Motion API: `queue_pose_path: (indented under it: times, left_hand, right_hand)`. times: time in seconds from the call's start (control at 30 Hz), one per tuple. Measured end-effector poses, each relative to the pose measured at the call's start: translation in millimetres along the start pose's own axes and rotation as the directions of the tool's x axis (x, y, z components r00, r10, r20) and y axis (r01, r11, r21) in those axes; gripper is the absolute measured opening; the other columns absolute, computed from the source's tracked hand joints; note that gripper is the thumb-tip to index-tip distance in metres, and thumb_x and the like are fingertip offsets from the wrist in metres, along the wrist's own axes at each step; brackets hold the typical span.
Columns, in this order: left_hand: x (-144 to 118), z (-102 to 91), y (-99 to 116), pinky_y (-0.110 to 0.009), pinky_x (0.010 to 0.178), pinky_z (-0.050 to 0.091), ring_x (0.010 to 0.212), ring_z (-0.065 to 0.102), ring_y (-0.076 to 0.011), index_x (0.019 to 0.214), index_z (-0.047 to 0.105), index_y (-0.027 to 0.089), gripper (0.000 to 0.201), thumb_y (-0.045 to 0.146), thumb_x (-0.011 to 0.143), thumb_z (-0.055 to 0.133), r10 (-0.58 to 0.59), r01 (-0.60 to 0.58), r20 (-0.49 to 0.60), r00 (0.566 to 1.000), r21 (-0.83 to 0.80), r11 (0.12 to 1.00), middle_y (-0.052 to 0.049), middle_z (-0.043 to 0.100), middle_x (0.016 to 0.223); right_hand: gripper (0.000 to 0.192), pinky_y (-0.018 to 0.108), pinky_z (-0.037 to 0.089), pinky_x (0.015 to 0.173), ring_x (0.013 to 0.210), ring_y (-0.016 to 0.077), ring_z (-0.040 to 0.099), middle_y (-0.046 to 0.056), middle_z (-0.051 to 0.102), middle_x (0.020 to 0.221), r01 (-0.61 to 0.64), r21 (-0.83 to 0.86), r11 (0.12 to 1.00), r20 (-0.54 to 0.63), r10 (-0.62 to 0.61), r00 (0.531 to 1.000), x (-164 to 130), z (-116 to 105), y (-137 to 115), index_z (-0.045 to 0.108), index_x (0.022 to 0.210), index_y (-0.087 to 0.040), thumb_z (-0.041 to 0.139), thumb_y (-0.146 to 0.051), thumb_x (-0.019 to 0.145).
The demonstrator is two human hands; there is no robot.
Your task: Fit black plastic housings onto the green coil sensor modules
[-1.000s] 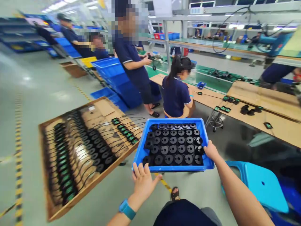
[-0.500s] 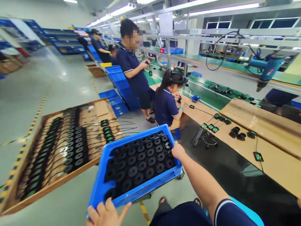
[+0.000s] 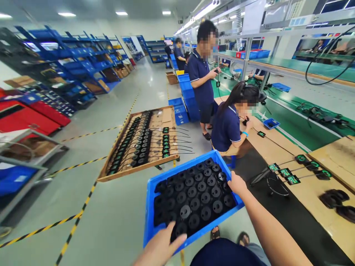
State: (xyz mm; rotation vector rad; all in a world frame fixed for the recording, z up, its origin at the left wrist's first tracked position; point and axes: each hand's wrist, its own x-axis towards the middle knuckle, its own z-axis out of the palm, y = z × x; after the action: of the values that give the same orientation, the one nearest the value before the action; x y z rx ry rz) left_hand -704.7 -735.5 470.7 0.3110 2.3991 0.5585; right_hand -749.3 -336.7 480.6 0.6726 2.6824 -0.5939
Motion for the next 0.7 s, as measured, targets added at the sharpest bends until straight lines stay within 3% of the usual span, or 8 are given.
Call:
queue_pose_path:
  times: [0.1,0.2,0.3,0.37,0.43,0.5,0.6,0.7]
  left_hand:
    - [62.7,-35.4,86.4,-0.038,0.106,0.046,0.124,0.059,-0.0265,0.146,0.048,0.022,0.058,0.052,0.098,0.038,0.245,-0.214,-0.258,0.934,0.146,0.966,-0.011,0.062,0.135]
    - [132.3,-43.6,168.6,-0.040,0.104,0.043,0.122,0.056,-0.0276,0.147,0.046,0.022,0.052,0.037,0.098,0.041,0.266,-0.113,-0.329,0.906,0.418,0.901,-0.013,0.060,0.131]
    - [173.6,-33.3,220.6,-0.046,0.095,0.045,0.114,0.057,-0.0350,0.144,0.050,0.014,0.053,0.033,0.094,0.046,0.190,0.002,-0.349,0.918,0.484,0.875,-0.020,0.061,0.118]
    - [186.8,-23.7,236.2,-0.046,0.090,0.045,0.109,0.058,-0.0365,0.143,0.050,0.012,0.053,0.031,0.094,0.043,0.140,0.084,-0.361,0.922,0.540,0.837,-0.022,0.061,0.113]
    - [193.6,-14.3,241.8,-0.043,0.088,0.044,0.107,0.059,-0.0357,0.146,0.047,0.015,0.053,0.030,0.096,0.039,0.098,0.164,-0.371,0.923,0.613,0.773,-0.021,0.062,0.110]
    - [196.7,-4.4,243.6,-0.040,0.084,0.043,0.103,0.061,-0.0340,0.147,0.044,0.018,0.051,0.027,0.098,0.033,0.069,0.220,-0.380,0.922,0.663,0.715,-0.020,0.061,0.111]
    - [197.4,11.6,246.2,-0.040,0.080,0.042,0.099,0.063,-0.0341,0.145,0.043,0.016,0.050,0.023,0.100,0.025,0.017,0.284,-0.406,0.914,0.669,0.686,-0.021,0.060,0.111]
    - [197.4,24.9,248.2,-0.043,0.081,0.042,0.102,0.063,-0.0361,0.137,0.047,0.013,0.045,0.027,0.100,0.024,-0.054,0.327,-0.413,0.909,0.629,0.705,-0.020,0.057,0.112]
  right_hand:
    - [0.036,0.042,0.050,0.087,0.104,0.0327,0.068,0.020,0.069,0.108,0.030,0.055,0.998,-0.007,-0.029,1.000,-1.5,-5.3,7.5,0.051,0.123,-0.013,0.052,-0.020,0.088]
    - [0.043,0.042,0.050,0.095,0.112,0.0320,0.065,0.021,0.067,0.119,0.092,0.140,0.986,-0.043,-0.087,0.995,-11.0,-15.9,20.9,0.050,0.131,-0.012,0.054,-0.028,0.090]
    - [0.053,0.034,0.045,0.106,0.125,0.0255,0.059,0.014,0.060,0.138,0.214,0.249,0.945,-0.102,-0.194,0.976,-26.0,-29.7,61.0,0.048,0.139,-0.019,0.057,-0.042,0.092]
    - [0.055,0.032,0.048,0.104,0.119,0.0234,0.062,0.011,0.060,0.139,0.275,0.389,0.879,-0.147,-0.235,0.961,-38.2,-35.9,110.5,0.050,0.139,-0.021,0.057,-0.048,0.091]
    - [0.051,0.037,0.053,0.096,0.101,0.0243,0.068,0.011,0.064,0.132,0.248,0.526,0.813,-0.168,-0.186,0.968,-54.6,-35.7,177.1,0.054,0.134,-0.021,0.056,-0.048,0.090]
    - [0.045,0.042,0.055,0.091,0.092,0.0266,0.070,0.011,0.069,0.122,0.130,0.595,0.793,-0.145,-0.054,0.988,-76.7,-27.4,253.0,0.060,0.125,-0.023,0.055,-0.046,0.087]
    - [0.040,0.043,0.055,0.092,0.102,0.0303,0.071,0.011,0.074,0.108,-0.071,0.640,0.765,-0.115,0.187,0.976,-115.3,-4.6,359.8,0.065,0.112,-0.024,0.052,-0.047,0.082]
    - [0.045,0.041,0.055,0.093,0.102,0.0314,0.072,0.014,0.075,0.101,-0.224,0.694,0.684,-0.079,0.382,0.921,-149.2,18.4,428.9,0.067,0.103,-0.020,0.053,-0.051,0.075]
